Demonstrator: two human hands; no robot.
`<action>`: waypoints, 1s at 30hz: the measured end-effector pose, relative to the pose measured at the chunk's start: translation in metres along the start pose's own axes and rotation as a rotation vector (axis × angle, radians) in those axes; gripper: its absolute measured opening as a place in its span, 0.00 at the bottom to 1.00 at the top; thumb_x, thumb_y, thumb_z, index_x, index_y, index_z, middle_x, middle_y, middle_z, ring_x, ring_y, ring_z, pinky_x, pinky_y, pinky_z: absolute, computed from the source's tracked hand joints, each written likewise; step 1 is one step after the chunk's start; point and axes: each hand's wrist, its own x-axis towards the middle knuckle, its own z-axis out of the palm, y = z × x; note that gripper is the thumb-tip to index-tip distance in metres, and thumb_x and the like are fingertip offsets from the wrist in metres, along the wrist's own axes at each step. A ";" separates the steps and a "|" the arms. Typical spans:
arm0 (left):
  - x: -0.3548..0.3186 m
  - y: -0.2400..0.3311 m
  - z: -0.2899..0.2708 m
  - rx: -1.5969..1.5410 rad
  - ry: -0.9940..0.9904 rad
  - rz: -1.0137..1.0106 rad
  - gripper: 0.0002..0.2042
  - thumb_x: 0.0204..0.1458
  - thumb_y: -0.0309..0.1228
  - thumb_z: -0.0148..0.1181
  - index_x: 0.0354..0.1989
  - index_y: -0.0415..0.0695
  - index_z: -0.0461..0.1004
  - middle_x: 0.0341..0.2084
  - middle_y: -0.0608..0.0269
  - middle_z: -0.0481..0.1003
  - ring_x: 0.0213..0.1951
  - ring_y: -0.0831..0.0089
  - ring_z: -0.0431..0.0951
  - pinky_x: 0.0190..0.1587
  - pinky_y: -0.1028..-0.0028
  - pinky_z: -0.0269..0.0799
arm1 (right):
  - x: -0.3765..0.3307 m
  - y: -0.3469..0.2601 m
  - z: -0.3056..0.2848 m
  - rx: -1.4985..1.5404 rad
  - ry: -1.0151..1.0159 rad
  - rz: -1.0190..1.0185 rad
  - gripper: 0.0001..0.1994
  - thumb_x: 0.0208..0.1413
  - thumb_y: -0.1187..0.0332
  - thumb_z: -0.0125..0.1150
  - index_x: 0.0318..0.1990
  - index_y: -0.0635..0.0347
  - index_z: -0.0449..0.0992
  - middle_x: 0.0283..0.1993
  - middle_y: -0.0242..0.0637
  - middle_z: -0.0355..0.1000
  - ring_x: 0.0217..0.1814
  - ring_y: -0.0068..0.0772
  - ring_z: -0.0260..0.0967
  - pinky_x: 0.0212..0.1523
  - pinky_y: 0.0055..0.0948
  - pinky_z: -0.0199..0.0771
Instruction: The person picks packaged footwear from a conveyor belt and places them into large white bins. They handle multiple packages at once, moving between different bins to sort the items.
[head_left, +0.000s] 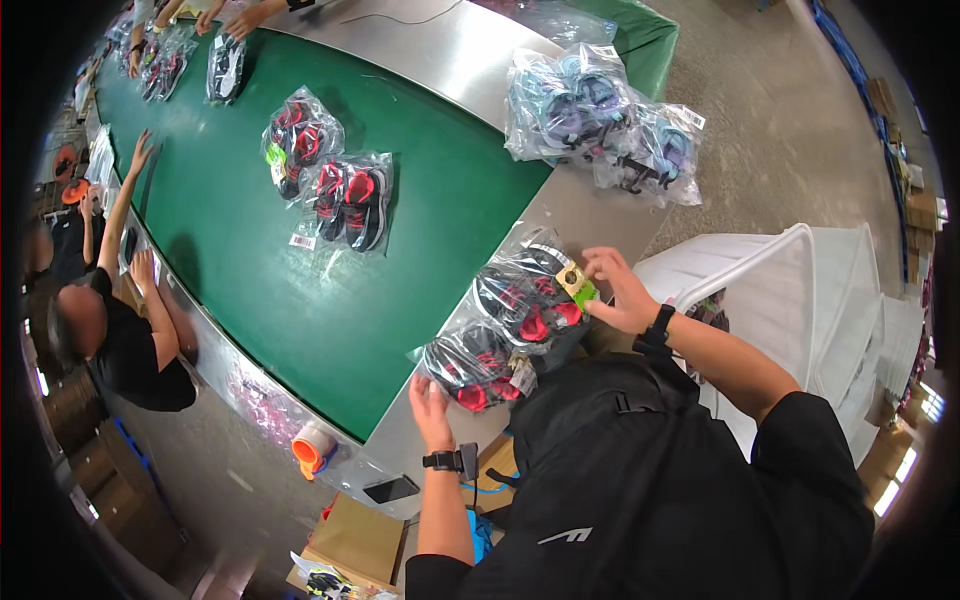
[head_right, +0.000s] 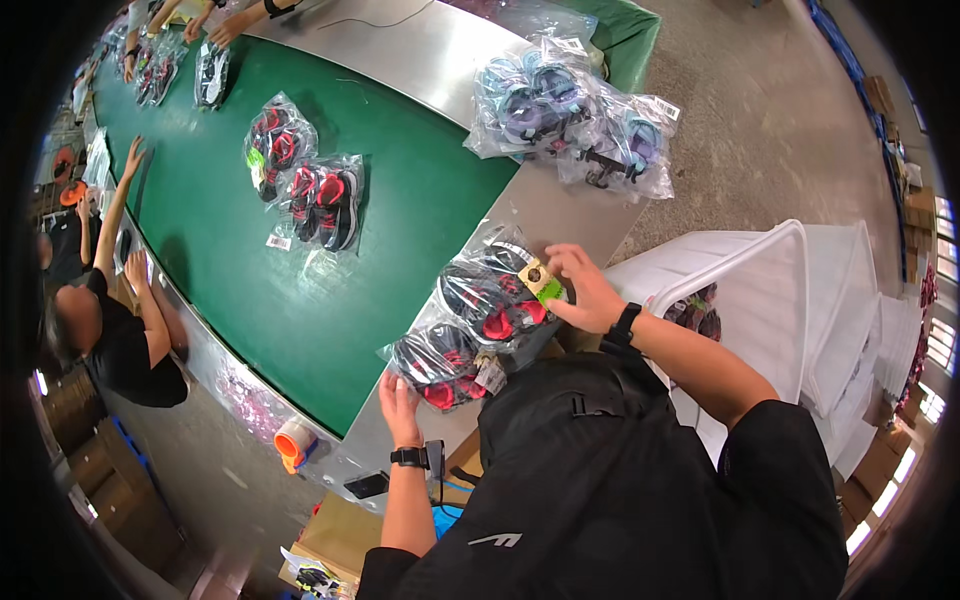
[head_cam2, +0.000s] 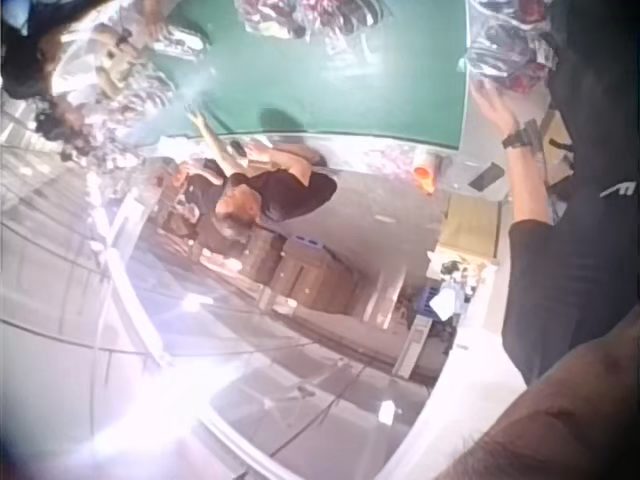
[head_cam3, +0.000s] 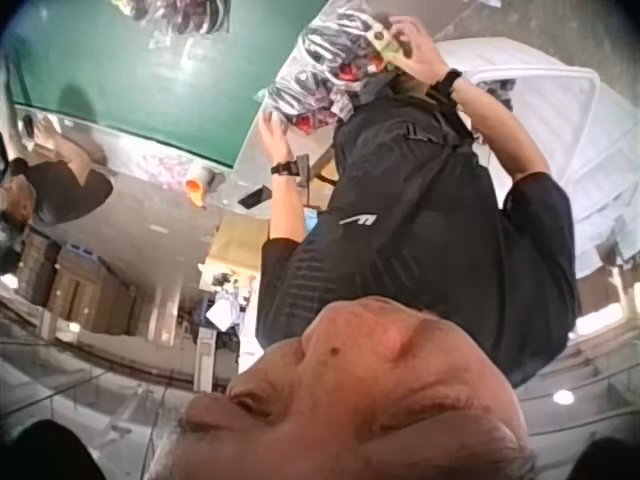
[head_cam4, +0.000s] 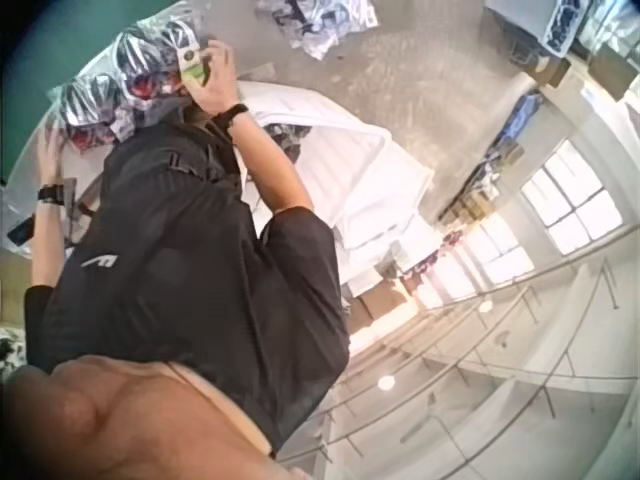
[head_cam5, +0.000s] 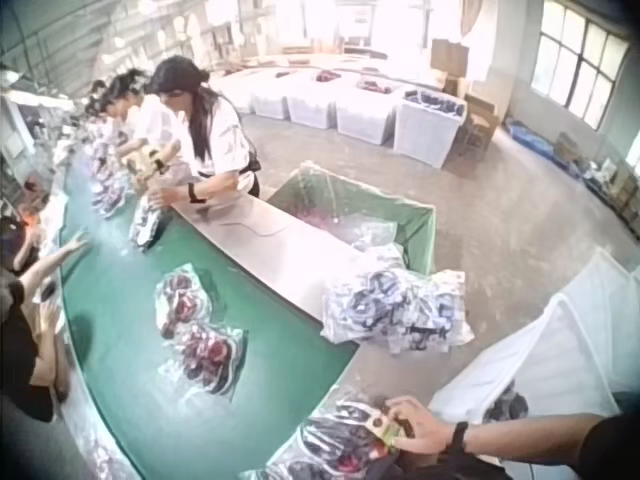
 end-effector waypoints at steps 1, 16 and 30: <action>0.000 0.003 0.010 -0.089 -0.028 -0.010 0.27 0.57 0.23 0.57 0.65 0.37 0.57 0.61 0.50 0.62 0.58 0.65 0.69 0.59 0.66 0.66 | 0.001 0.003 0.004 0.051 0.015 0.113 0.29 0.46 0.65 0.69 0.55 0.59 0.63 0.61 0.52 0.59 0.65 0.55 0.59 0.63 0.42 0.62; -0.004 0.040 0.052 0.222 -0.244 0.112 0.55 0.42 0.22 0.73 0.72 0.38 0.34 0.67 0.47 0.53 0.65 0.60 0.61 0.66 0.63 0.58 | 0.015 0.002 0.009 -0.149 -0.195 0.137 0.26 0.50 0.69 0.59 0.58 0.62 0.66 0.41 0.50 0.74 0.40 0.51 0.74 0.41 0.40 0.73; 0.018 0.076 0.109 0.086 -0.301 0.172 0.44 0.49 0.22 0.67 0.71 0.35 0.44 0.64 0.50 0.60 0.61 0.67 0.64 0.64 0.69 0.59 | 0.013 0.007 -0.014 0.373 -0.082 0.042 0.23 0.57 0.72 0.47 0.62 0.58 0.69 0.36 0.34 0.76 0.33 0.26 0.69 0.38 0.30 0.72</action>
